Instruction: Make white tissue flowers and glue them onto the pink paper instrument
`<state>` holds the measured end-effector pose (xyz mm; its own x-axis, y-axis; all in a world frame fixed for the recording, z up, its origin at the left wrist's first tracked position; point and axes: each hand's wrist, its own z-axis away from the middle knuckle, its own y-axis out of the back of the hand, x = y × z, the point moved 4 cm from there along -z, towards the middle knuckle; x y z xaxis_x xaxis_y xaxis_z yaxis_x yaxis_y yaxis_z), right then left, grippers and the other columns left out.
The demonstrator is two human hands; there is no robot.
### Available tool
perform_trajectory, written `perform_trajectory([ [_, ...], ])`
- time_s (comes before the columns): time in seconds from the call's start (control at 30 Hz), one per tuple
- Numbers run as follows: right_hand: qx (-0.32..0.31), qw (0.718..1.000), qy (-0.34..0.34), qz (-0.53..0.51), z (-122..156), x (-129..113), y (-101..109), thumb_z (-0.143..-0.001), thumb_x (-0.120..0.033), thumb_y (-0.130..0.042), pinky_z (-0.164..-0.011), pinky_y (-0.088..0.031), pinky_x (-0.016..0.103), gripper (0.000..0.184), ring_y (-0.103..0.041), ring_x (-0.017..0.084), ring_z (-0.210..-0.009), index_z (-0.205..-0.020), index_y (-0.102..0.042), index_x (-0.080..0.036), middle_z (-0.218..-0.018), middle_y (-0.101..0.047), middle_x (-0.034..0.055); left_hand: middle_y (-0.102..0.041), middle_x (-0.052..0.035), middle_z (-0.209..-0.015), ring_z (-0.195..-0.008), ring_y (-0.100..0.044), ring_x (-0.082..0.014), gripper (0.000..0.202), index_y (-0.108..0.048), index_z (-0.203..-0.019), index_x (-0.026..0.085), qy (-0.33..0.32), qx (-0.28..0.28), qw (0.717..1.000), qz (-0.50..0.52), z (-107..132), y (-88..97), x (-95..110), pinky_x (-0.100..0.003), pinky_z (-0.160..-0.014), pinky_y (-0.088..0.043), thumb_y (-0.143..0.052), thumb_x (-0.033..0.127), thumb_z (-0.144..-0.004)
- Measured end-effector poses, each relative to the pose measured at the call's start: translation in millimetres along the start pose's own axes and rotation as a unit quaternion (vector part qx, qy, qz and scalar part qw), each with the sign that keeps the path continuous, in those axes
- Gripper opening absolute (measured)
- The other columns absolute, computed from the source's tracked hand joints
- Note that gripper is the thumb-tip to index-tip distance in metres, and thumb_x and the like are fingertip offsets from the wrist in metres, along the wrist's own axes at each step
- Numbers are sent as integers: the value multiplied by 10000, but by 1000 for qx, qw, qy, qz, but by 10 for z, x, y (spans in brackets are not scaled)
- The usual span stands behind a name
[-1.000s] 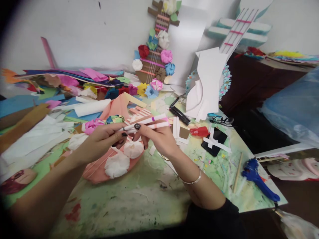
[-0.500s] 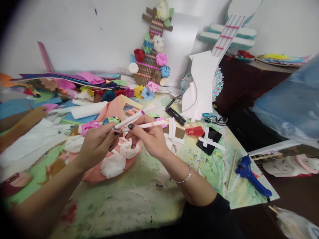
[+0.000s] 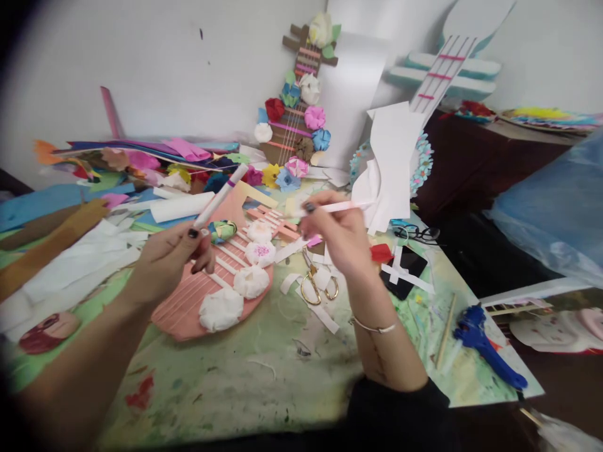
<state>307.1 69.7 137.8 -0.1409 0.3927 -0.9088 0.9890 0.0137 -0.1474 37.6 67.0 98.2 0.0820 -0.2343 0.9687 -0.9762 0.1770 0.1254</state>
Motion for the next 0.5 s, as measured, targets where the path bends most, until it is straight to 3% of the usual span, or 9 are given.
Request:
perform_trajectory([
  [0.1, -135, 987, -73, 41, 92, 320, -333, -767, -248, -716, -564, -475, 254, 92, -587, 98, -609, -826, -690, -183, -685, -648, -1, -463, 36, -535, -503, -491, -117, 358, -462, -714, 187, -11, 40, 998, -52, 111, 33, -172, -261, -528, -387, -481, 452, -953],
  [0.2, -209, 972, -86, 61, 176, 505, -517, -782, -242, -698, -647, -491, 251, 81, -596, 96, -718, -838, -681, -185, -805, -653, 2, -588, -10, -651, -631, -568, -146, 331, -487, -755, 185, -12, 64, 994, -83, 283, 109, -362, -284, -635, -434, -445, 431, -973],
  [0.33, -239, 966, -59, 78, 222, 558, -557, -818, -262, -682, -692, -487, 272, 71, -596, 111, -774, -842, -666, -197, -860, -639, 9, -708, -78, -923, -922, -640, -197, 319, -484, -772, 194, -10, 16, 998, -52, 460, 132, -516, -343, -871, -449, -421, 424, -984],
  [0.5, -226, 950, 43, 210, 267, 560, -591, -901, -246, -570, -660, -436, 276, 81, -549, 98, -684, -829, -591, -215, -790, -600, -10, -647, -93, -1213, -1086, -594, -229, 303, -584, -873, 210, 17, -85, 996, -20, 527, 56, -606, -364, -923, -431, -396, 416, -991],
])
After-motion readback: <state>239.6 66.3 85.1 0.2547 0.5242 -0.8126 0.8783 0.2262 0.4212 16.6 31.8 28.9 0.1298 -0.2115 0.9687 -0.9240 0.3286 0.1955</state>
